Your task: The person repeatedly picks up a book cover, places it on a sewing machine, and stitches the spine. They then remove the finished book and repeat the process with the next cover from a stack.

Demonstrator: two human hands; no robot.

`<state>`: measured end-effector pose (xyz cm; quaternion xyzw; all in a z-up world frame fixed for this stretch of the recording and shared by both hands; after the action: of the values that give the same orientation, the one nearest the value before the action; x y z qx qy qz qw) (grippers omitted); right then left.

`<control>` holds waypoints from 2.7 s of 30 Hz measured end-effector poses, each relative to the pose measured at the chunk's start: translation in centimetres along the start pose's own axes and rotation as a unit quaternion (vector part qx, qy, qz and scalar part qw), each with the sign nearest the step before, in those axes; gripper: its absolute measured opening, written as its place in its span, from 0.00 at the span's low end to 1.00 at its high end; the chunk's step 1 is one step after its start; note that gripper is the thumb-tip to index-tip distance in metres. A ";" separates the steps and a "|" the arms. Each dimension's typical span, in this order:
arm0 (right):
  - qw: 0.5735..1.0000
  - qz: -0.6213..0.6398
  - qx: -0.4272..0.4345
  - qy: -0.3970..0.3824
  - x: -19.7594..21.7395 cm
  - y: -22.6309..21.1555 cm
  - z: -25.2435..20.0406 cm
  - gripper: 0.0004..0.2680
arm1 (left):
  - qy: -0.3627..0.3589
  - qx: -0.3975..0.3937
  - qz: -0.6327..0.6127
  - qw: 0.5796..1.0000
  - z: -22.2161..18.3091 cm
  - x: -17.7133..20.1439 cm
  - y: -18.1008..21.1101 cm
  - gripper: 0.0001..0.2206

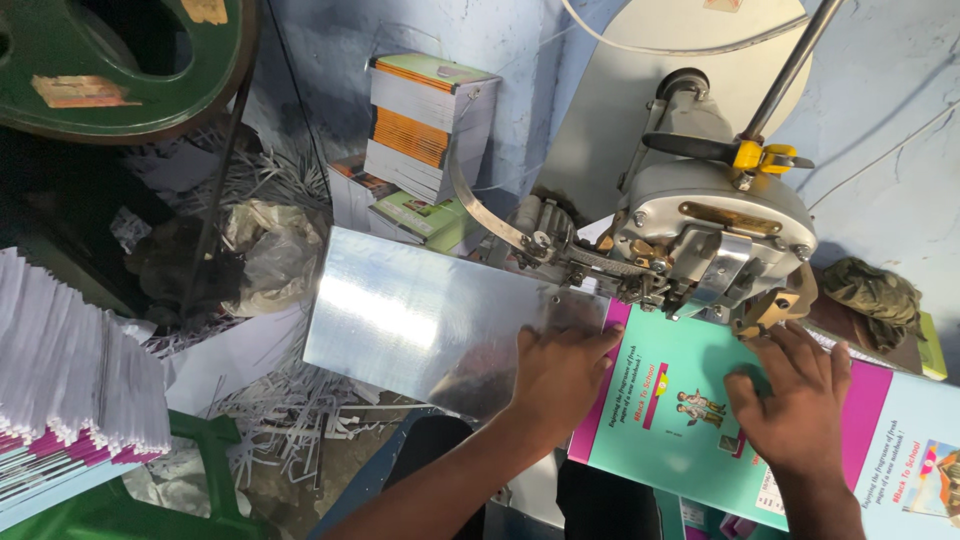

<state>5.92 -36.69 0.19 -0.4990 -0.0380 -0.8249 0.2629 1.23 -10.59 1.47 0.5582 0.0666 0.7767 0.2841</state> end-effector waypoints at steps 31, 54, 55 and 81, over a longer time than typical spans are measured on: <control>0.957 0.017 -0.068 -0.280 2.8 6.4 3.5 0.29 | -0.007 -0.019 0.019 1.000 0.5 -0.6 1.3 0.15; 0.811 0.033 -0.278 -0.515 4.7 19.8 2.9 0.47 | 0.062 -0.090 0.000 0.994 2.8 -3.9 4.9 0.26; 0.812 0.034 -0.272 -0.515 4.9 20.1 2.7 0.45 | 0.023 -0.068 0.010 0.997 3.0 -4.3 4.9 0.27; 0.859 0.005 -0.322 -0.399 10.5 34.0 -14.0 0.14 | -0.155 -0.089 0.030 0.983 2.8 -8.3 10.3 0.41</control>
<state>6.93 -74.58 -4.73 -0.8421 0.1311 -0.5203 0.0541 1.76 -23.99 -0.02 0.6463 -0.0646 0.6916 0.3159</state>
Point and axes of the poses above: each hand's wrist, its own z-axis towards the middle knuckle, its own x-axis out of the back of the hand, y = z × x, the point moved 4 cm from there along z, towards the middle knuckle, and after that the axes turned 15 degrees about -y, right-handed, at the moved point
